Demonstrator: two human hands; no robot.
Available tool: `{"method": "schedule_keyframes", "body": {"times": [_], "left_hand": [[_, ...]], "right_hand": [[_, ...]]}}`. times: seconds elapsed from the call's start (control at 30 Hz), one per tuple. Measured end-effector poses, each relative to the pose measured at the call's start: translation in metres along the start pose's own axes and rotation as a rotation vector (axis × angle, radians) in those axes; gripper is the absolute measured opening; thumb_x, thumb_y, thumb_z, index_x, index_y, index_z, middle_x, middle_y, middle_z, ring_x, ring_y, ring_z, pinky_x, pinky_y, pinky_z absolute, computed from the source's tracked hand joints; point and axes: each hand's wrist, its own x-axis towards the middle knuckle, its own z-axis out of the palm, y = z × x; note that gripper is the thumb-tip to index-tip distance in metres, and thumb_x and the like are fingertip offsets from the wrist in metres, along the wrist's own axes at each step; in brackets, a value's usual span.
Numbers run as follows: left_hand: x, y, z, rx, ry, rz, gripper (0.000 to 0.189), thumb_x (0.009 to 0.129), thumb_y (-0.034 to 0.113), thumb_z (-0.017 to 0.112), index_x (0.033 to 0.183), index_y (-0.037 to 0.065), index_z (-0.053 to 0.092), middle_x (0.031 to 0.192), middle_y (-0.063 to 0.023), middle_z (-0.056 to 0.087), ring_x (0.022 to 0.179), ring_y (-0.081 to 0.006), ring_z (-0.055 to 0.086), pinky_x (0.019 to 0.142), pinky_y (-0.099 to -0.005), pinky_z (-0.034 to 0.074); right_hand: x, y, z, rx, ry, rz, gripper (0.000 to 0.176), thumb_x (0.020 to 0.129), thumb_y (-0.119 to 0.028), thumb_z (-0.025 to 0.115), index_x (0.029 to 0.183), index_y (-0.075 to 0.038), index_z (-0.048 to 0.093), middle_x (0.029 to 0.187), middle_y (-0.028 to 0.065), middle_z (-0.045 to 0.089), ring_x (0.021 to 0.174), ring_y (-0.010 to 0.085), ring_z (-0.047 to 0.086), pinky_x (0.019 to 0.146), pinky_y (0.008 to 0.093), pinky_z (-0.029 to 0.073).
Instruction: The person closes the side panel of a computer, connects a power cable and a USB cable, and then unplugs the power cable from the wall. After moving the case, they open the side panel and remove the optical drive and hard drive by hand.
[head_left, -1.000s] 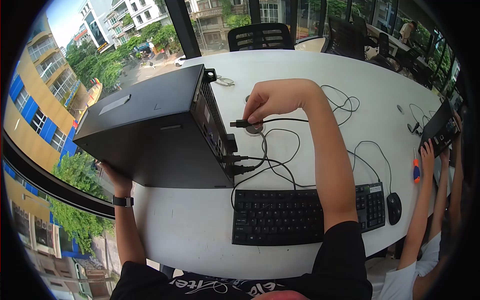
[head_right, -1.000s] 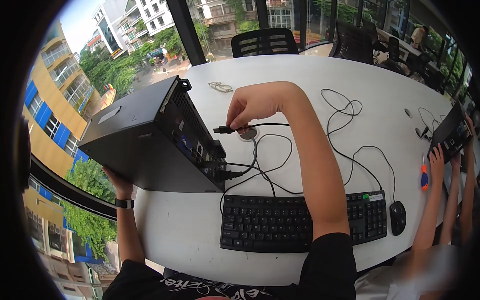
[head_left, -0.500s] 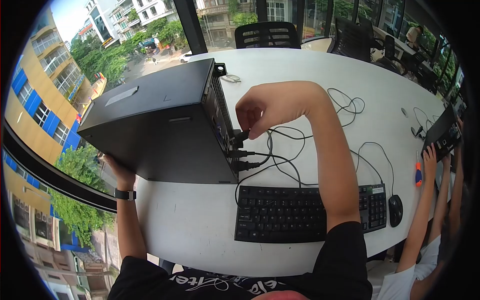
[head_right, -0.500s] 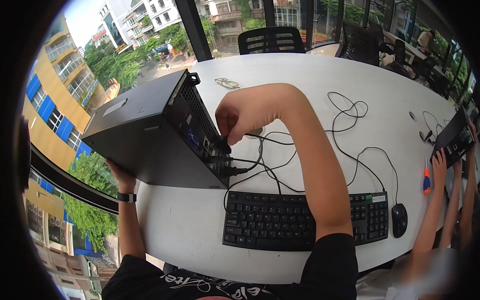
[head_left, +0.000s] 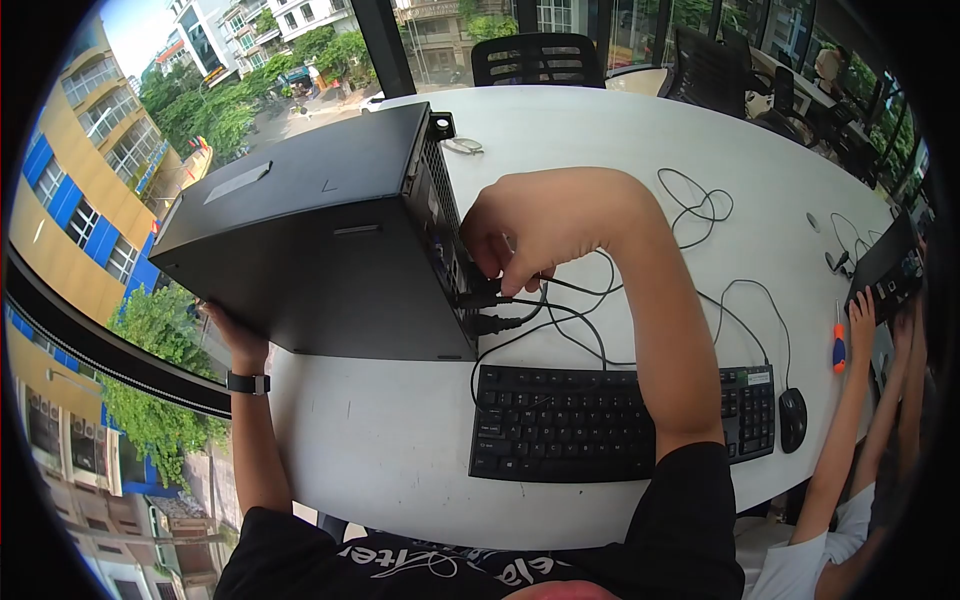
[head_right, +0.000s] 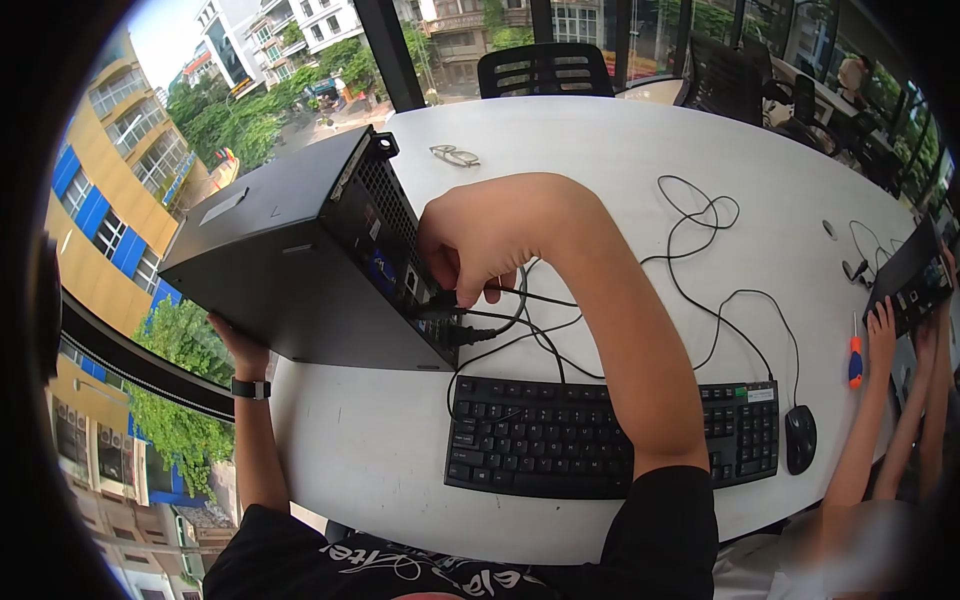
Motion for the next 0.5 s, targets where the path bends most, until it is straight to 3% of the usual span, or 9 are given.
{"method": "schedule_keyframes", "body": {"times": [0.33,0.5], "left_hand": [[0.001,0.003,0.003,0.018,0.027,-0.020,0.089,0.100,0.077,0.033,0.163,0.015,0.027,0.163,-0.0077,0.035,0.147,-0.0304,0.037,0.122,-0.0475,0.029],[-0.005,0.009,0.013,-0.008,0.060,-0.058,0.089,0.100,0.077,0.033,0.163,0.015,0.026,0.164,-0.0074,0.034,0.148,-0.0297,0.036,0.123,-0.0469,0.028]], "right_hand": [[-0.012,-0.005,-0.005,0.044,0.116,-0.106,0.016,0.078,-0.007,0.076,0.087,0.005,0.070,0.075,0.0102,0.071,0.068,0.0166,0.073,0.063,0.0302,0.057],[-0.010,-0.003,-0.007,0.016,0.088,-0.125,0.013,0.079,-0.003,0.074,0.090,0.002,0.070,0.080,0.0090,0.072,0.072,0.0155,0.073,0.064,0.0308,0.057]]}}
